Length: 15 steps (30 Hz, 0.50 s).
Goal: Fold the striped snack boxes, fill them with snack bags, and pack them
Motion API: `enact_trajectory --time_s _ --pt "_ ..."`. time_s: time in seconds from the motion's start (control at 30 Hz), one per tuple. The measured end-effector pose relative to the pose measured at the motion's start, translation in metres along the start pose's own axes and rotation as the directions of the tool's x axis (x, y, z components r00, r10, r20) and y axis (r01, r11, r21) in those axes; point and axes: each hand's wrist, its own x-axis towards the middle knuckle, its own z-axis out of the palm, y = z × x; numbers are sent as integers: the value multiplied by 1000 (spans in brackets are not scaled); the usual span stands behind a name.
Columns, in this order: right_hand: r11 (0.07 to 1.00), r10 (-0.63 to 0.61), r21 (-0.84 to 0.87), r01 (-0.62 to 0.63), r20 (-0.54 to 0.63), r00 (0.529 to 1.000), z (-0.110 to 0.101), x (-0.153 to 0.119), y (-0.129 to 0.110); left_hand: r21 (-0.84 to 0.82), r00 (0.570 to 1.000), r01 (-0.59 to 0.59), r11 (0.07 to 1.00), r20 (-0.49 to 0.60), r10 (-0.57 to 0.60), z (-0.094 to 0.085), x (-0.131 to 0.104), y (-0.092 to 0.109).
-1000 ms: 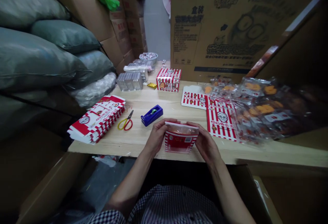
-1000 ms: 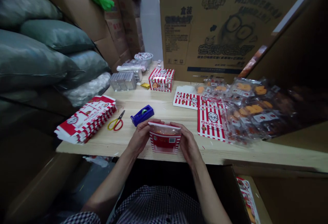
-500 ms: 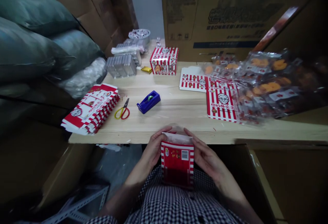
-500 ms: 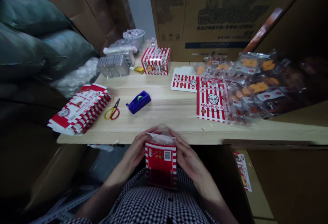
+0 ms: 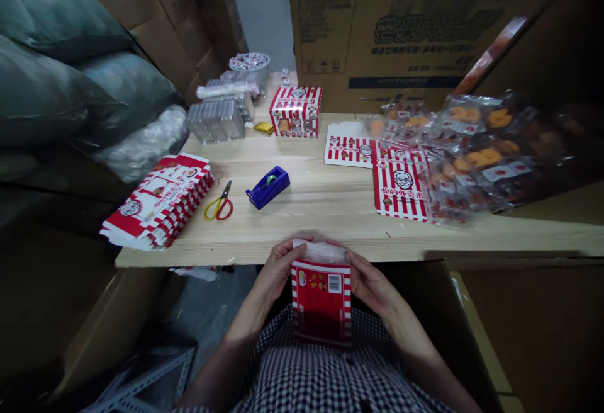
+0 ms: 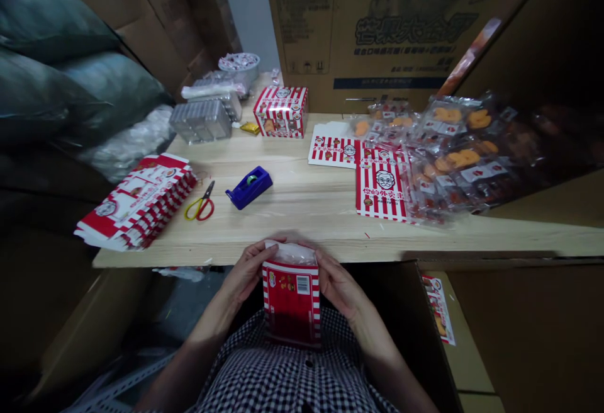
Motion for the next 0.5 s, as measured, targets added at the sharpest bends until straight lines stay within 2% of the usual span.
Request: enact_trajectory --time_s 0.17,0.33,0.5 --pt "999 -26 -47 23 -57 998 1 2 0 23 999 -27 999 -19 28 0 4 -5" --pt "981 -126 -160 112 -80 989 6 12 -15 0 990 -4 1000 143 4 5 8 -4" --pt "976 -130 -185 115 -69 989 -8 10 -20 54 975 -24 998 222 11 -7 8 -1"
